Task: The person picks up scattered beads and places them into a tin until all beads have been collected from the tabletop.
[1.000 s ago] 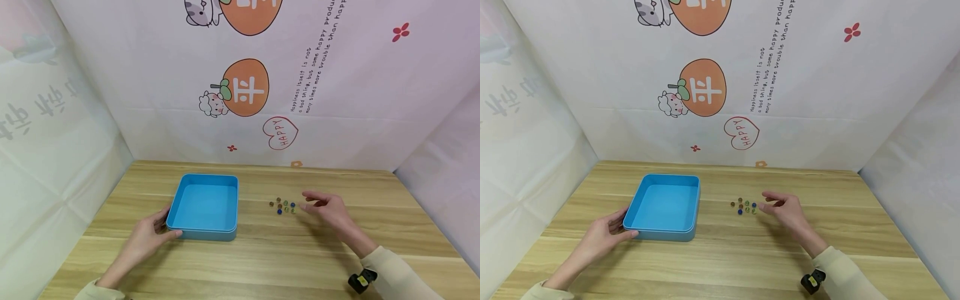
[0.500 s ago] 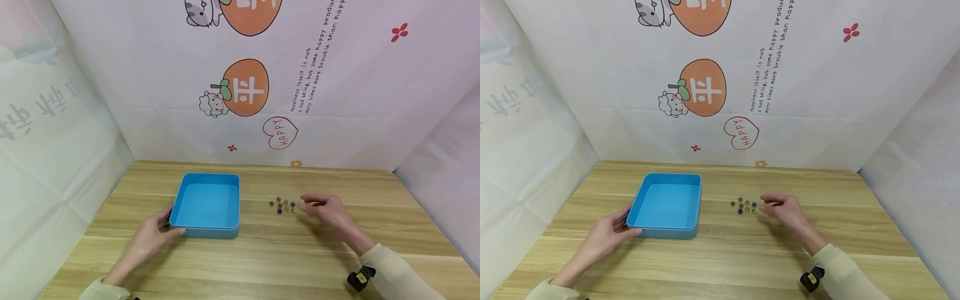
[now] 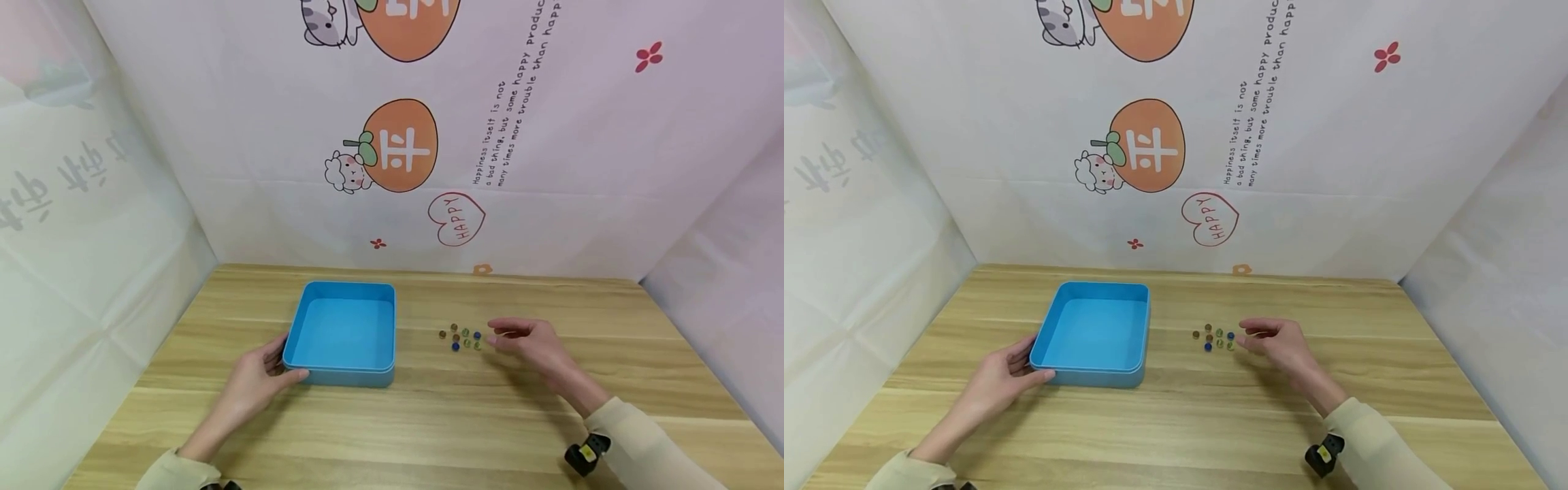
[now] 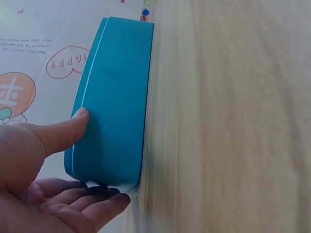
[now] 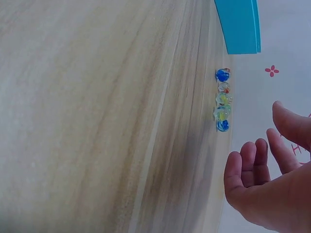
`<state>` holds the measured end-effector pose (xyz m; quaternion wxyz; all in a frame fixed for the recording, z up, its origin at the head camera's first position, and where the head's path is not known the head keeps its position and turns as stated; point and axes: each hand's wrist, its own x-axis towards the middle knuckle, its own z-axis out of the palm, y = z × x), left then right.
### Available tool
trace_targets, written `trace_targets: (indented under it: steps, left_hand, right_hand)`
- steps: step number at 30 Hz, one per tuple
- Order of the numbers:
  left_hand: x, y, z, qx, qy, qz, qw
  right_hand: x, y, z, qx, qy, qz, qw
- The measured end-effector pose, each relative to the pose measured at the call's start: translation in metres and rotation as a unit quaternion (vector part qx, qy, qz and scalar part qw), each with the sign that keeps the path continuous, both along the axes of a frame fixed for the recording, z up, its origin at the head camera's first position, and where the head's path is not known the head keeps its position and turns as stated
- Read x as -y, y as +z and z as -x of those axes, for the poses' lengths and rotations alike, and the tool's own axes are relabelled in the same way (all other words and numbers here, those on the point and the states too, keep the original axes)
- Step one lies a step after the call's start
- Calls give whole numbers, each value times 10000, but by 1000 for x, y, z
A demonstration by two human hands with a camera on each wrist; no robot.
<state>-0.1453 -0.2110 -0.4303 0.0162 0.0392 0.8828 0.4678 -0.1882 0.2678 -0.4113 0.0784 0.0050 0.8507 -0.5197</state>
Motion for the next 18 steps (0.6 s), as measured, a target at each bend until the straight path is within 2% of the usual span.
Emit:
trace_targets:
  steps: [8, 18]
  left_hand:
    - [-5, 0, 3, 84, 30, -259, 9996]
    - [-3, -2, 5, -24, -145, -653, 9978]
  right_hand:
    - [-1, -1, 1, 25, -82, 23, 10000]
    - [-4, -3, 1, 149, -151, 247, 9995]
